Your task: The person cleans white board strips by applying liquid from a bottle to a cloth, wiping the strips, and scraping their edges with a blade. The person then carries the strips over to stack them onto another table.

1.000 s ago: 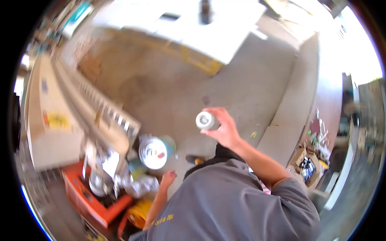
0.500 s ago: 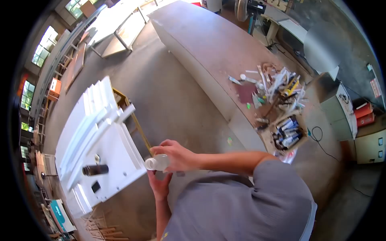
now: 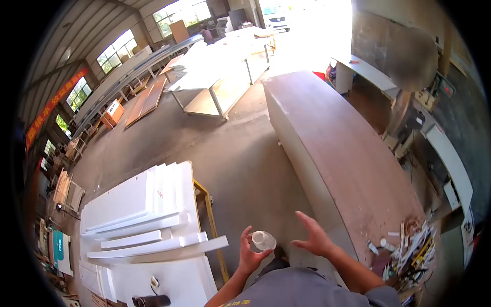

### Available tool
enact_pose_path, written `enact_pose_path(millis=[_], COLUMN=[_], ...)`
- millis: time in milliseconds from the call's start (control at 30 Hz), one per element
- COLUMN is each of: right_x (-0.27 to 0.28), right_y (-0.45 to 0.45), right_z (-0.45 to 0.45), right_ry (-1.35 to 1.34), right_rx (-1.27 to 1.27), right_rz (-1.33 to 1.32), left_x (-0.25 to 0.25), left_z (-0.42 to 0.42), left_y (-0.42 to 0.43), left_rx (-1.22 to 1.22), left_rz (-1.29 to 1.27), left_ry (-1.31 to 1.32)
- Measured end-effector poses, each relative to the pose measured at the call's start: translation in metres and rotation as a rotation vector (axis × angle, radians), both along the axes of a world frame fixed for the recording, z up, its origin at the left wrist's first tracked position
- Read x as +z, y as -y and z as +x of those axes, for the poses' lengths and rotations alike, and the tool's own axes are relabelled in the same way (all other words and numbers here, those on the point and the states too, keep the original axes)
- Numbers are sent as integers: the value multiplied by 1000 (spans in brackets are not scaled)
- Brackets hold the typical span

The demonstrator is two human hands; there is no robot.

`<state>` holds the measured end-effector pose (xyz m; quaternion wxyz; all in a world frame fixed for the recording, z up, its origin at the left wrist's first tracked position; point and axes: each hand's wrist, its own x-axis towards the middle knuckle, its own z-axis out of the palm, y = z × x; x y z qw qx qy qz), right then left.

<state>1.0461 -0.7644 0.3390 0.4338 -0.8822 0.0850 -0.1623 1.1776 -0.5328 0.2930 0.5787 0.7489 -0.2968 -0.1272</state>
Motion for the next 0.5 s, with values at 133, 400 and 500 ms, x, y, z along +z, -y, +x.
enact_pose_path(millis=[133,400,500], right_x=[-62,-193,-191], right_y=[126,309,379], right_z=[7,58,203], right_ry=[-232,-814,-694], right_rx=[-620,-1125,-1038], right_rz=[379,-172,-43], left_x=[-5,-13,-11], left_z=[128,384,470], left_y=[52,169,215], left_rx=[31,101,173], left_rz=[28,54,27], left_ry=[65,178,194])
